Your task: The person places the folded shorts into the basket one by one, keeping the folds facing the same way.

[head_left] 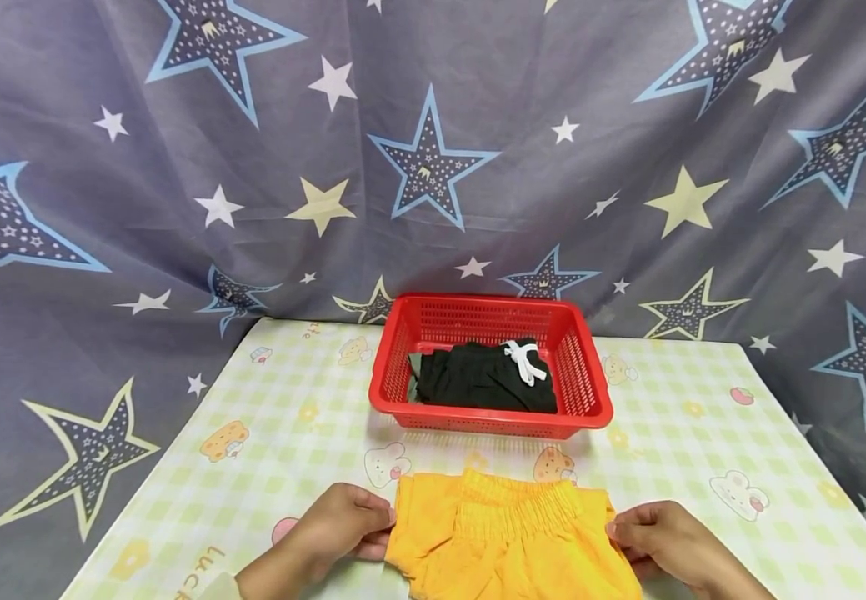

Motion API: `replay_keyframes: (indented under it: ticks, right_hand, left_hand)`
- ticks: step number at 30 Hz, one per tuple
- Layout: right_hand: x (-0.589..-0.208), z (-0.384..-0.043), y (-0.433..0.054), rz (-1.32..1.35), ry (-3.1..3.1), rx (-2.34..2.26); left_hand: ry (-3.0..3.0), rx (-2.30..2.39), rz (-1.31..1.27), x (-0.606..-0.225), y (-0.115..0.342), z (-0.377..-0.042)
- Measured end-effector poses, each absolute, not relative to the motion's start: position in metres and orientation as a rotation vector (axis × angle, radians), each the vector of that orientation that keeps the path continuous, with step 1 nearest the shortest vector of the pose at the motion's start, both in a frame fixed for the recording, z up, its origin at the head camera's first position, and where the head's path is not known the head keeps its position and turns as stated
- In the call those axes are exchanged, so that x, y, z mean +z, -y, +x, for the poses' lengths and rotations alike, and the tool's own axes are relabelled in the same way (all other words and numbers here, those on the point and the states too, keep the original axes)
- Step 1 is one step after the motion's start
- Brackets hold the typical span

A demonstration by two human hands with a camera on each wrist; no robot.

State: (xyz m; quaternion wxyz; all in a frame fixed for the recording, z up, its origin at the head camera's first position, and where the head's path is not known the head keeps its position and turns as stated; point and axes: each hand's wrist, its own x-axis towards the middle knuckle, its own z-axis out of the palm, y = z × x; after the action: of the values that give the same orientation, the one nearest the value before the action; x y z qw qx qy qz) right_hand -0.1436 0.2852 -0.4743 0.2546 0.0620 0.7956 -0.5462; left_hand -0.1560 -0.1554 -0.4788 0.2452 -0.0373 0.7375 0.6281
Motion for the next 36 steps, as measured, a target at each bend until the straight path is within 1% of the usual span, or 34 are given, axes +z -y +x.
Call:
replay_keyframes:
  ticks: [6, 11, 18, 24, 32, 36]
  right_hand:
    - [-0.475, -0.144, -0.283, 0.124, -2.153, -1.486]
    - [-0.472, -0.143, -0.284, 0.112, -2.119, -1.524]
    - [-0.478, -0.145, -0.277, 0.246, -2.204, -1.486]
    - [-0.483, -0.143, -0.277, 0.258, -2.209, -1.545]
    - [-0.481, -0.140, -0.275, 0.298, -2.236, -1.577]
    - [-0.476, -0.139, -0.274, 0.261, -2.223, -1.623]
  left_hand:
    - [-2.017, 1.730, -0.068, -0.484, 0.151, -0.156]
    - [-2.027, 1.739, -0.099, -0.484, 0.148, -0.156]
    - [-2.020, 1.779, -0.131, -0.485, 0.146, -0.156]
    - [-2.028, 1.802, -0.129, -0.487, 0.148, -0.157]
    - [-2.017, 1.840, -0.107, -0.480, 0.153, -0.158]
    - [-2.026, 1.858, -0.089, -0.472, 0.154, -0.159]
